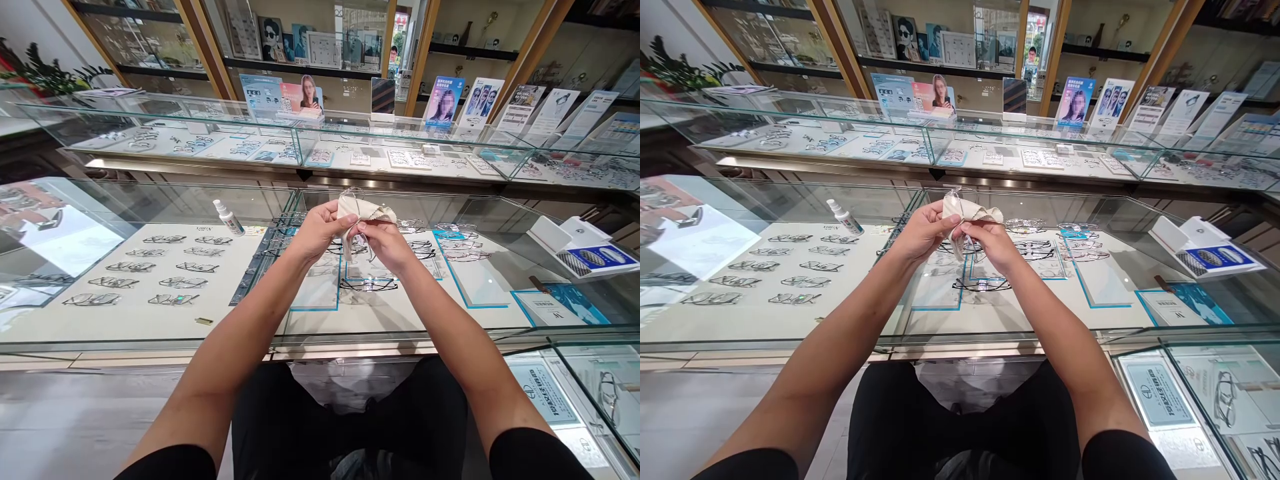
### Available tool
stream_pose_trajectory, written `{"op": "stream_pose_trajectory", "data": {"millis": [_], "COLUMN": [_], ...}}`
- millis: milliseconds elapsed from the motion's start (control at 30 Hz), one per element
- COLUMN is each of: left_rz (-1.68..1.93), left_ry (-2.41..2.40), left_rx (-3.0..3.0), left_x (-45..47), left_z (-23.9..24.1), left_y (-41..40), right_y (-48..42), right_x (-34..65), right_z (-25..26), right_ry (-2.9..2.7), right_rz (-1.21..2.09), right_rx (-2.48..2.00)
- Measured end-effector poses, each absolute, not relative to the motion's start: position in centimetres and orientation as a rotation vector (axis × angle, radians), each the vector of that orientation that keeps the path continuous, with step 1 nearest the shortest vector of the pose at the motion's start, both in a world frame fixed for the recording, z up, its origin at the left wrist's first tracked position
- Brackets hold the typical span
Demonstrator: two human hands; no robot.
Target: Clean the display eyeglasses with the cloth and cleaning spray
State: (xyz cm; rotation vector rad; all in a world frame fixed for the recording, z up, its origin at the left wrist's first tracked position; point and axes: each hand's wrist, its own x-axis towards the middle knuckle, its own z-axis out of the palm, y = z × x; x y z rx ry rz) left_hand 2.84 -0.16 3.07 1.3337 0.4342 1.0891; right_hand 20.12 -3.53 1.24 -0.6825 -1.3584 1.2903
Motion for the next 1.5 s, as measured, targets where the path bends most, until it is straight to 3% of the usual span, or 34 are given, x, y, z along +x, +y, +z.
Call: {"op": "stream_pose_trajectory", "data": {"millis": [800,1233,1500], "left_rz": [1.223,1.072,1.079], "left_ry": [0.514,0.443,0.391], "left_rx": [1.339,1.197,1.278], "left_x": [3.5,2.5,2.6], "left_z": [2.6,2.6,3.3], "left_y": [-0.2,0.8,0.1], "right_y": [-3.4,-2.9,-3.3], "right_x": [20.7,21.5,21.2], "right_z": [1.2,1.5,2.1], "right_ry": [-1.335,-1.368,-1.271], "right_rz": [1.418,1.297,1.391], "right_rx": [-0.763,-0.818,-0.726]}}
